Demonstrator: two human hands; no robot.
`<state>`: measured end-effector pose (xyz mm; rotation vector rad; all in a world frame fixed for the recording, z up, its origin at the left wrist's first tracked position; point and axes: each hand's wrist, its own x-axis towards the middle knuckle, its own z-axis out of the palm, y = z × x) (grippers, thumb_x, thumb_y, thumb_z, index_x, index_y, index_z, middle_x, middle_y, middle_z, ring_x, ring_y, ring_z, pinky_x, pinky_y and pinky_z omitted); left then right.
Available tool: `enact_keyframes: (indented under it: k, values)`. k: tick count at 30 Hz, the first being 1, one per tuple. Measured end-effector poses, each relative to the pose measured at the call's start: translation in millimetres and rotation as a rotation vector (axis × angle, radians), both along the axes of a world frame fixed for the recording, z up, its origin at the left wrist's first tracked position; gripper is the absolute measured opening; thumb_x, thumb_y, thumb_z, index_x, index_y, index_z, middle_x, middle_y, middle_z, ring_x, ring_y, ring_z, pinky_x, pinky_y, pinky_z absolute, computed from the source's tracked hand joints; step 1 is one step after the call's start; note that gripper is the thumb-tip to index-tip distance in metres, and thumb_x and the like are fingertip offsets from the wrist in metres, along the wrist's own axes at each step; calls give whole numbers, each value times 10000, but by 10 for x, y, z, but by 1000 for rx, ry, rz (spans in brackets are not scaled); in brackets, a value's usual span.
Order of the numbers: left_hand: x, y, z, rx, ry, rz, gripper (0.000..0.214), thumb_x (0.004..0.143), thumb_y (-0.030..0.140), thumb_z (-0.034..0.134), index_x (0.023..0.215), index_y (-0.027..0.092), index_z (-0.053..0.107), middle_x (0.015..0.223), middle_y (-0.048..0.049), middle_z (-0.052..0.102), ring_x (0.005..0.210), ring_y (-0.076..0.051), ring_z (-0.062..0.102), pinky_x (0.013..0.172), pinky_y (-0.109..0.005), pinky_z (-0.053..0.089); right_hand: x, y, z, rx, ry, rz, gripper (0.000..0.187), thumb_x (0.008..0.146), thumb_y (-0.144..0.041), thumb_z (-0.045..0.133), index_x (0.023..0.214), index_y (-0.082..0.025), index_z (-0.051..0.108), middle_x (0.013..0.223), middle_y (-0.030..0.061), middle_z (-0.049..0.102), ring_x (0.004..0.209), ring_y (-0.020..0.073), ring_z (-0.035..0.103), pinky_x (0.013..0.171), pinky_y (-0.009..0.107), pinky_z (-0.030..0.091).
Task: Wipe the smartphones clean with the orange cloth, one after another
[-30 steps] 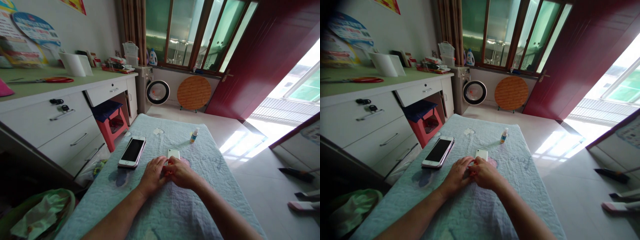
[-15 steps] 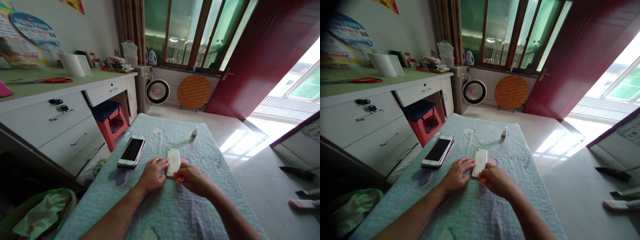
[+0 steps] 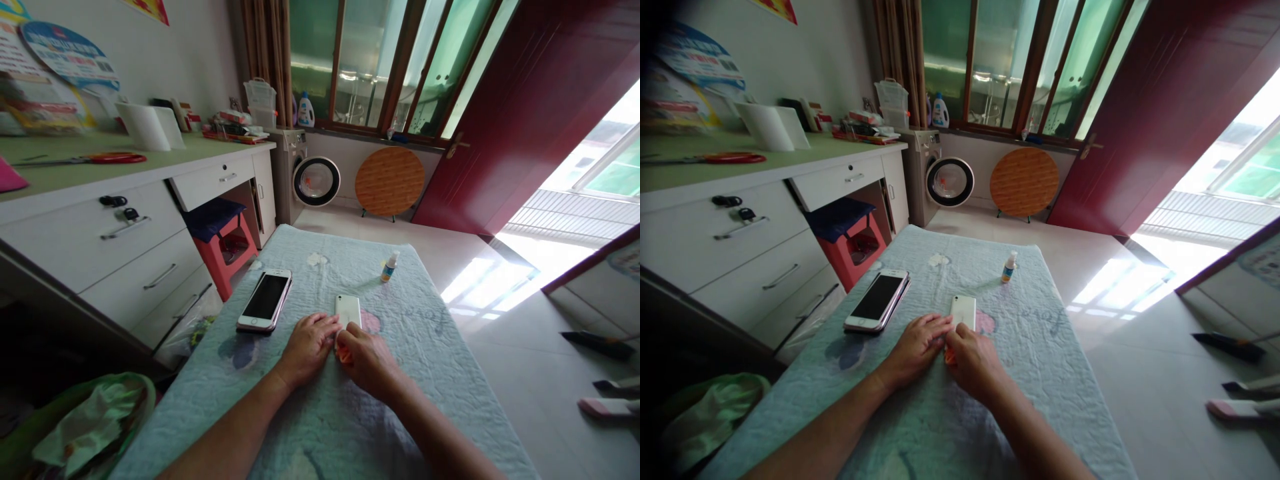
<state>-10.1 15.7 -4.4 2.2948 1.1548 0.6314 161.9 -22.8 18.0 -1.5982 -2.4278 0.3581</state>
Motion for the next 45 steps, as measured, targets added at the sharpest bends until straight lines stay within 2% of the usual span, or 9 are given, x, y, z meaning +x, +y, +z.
enact_keyframes:
  k: [6, 11, 18, 24, 29, 36, 40, 45]
  values:
    - [0, 7, -22, 5, -3, 2, 352, 881, 270, 496, 1211, 302, 614, 1332, 12, 568, 1234, -249, 464, 1058, -462, 353, -44, -1, -43, 50, 15, 27, 163, 810, -149, 531, 951, -208, 587, 887, 18, 560, 660, 109, 483, 554, 235, 253]
    - [9, 10, -21, -5, 14, 20, 417, 836, 159, 513, 1207, 322, 615, 1337, 48, 561, 1227, -241, 465, 1065, -461, 349, 80, -25, 20, 15, -26, -50, 43, 784, -165, 540, 811, -196, 554, 804, 0, 550, 592, 91, 438, 525, 254, 178]
    - [22, 16, -49, 9, 15, 37, 460, 807, 115, 527, 1201, 335, 618, 1326, 63, 569, 1211, -238, 475, 1062, -458, 358, 282, -60, 65, -56, -73, -164, 34, 751, -158, 525, 759, -188, 511, 776, 3, 576, 595, 95, 467, 520, 263, 155]
    - [26, 7, -20, -15, 33, 31, 461, 808, 126, 542, 1217, 330, 607, 1347, 67, 550, 1232, -236, 456, 1077, -448, 337, 176, -47, 21, 9, -93, -129, 40, 744, -179, 545, 781, -187, 533, 778, 7, 576, 583, 101, 468, 525, 270, 170]
    - [18, -3, 19, -40, 59, 22, 451, 818, 136, 538, 1227, 317, 600, 1361, 57, 539, 1249, -221, 438, 1090, -419, 314, 40, -30, -42, 77, -97, -105, 23, 806, -189, 527, 798, -187, 549, 781, 6, 586, 592, 105, 493, 531, 274, 182]
    - [8, -2, 21, -33, 60, 4, 444, 816, 169, 548, 1240, 293, 590, 1367, 34, 535, 1254, -232, 432, 1086, -426, 310, -88, 1, -61, 68, -73, -67, 69, 857, -220, 523, 881, -186, 579, 839, 20, 613, 637, 115, 524, 540, 259, 210]
    - [3, -1, 13, -27, 60, -1, 435, 815, 172, 554, 1229, 297, 598, 1367, 40, 534, 1253, -234, 434, 1084, -429, 313, -62, -13, -19, 65, -55, -68, 48, 841, -207, 526, 840, -186, 569, 805, 11, 603, 616, 107, 502, 541, 262, 198]
    - [4, 1, 4, -22, 57, 17, 457, 802, 140, 565, 1221, 318, 603, 1361, 56, 539, 1247, -224, 440, 1089, -419, 315, 110, -48, 4, 42, -51, -117, 31, 796, -178, 527, 770, -187, 543, 757, -6, 575, 565, 87, 432, 530, 261, 163]
